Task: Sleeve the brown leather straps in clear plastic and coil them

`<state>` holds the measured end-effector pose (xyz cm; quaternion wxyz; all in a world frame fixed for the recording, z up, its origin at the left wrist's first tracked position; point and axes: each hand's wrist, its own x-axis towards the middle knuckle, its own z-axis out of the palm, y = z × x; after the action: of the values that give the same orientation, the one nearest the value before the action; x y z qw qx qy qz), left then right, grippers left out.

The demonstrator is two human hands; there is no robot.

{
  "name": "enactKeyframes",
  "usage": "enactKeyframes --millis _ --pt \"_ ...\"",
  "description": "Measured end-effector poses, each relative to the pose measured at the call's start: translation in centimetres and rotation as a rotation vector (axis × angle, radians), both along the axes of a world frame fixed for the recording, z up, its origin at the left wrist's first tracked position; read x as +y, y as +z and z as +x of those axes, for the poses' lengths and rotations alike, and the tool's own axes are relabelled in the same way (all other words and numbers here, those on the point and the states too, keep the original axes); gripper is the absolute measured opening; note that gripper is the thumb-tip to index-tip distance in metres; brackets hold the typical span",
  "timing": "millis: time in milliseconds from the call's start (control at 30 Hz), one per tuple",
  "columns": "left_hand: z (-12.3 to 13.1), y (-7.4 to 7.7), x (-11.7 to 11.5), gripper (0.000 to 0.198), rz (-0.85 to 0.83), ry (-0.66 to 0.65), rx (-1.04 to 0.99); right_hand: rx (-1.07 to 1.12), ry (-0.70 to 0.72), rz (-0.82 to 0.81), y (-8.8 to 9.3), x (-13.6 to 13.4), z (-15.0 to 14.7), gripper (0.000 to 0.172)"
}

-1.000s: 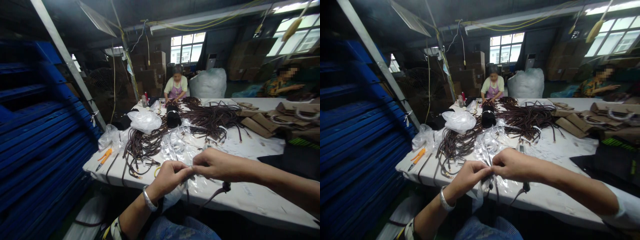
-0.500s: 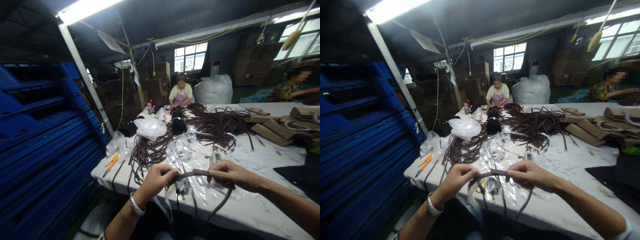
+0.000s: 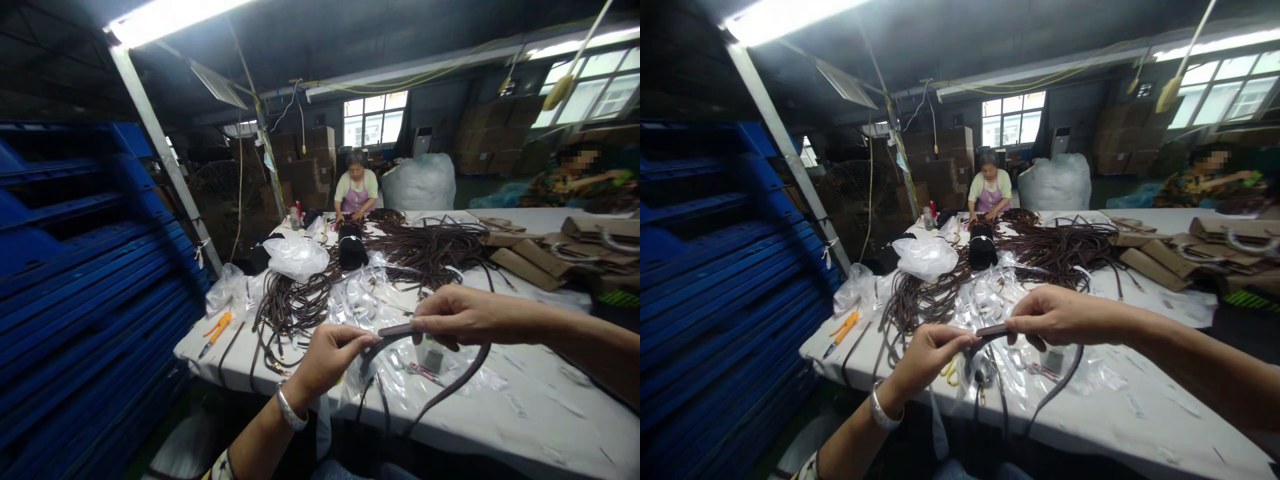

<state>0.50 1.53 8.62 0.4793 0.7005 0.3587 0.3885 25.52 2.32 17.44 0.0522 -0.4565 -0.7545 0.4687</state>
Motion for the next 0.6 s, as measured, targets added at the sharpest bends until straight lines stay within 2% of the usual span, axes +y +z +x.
enactKeyframes --millis 67,200,300,600 --pt "0.0 0.0 -0.1 0.026 0.009 0.011 -0.017 -0.006 0.008 0.007 -0.1 -0.1 0.2 0.050" --pt "-0.1 0.0 -0.3 0.029 0.027 0.028 0.033 -0.056 0.089 0.156 0.1 -0.5 0.0 0.047" --pt "-0.1 0.1 -0.5 0.033 0.031 0.028 0.072 -0.104 0.095 0.211 0.4 -0.9 -0.4 0.046" --pt "0.1 0.0 -0.9 0.026 0.047 0.028 0.025 -0.047 -0.012 0.110 0.0 -1.2 -0.6 0.042"
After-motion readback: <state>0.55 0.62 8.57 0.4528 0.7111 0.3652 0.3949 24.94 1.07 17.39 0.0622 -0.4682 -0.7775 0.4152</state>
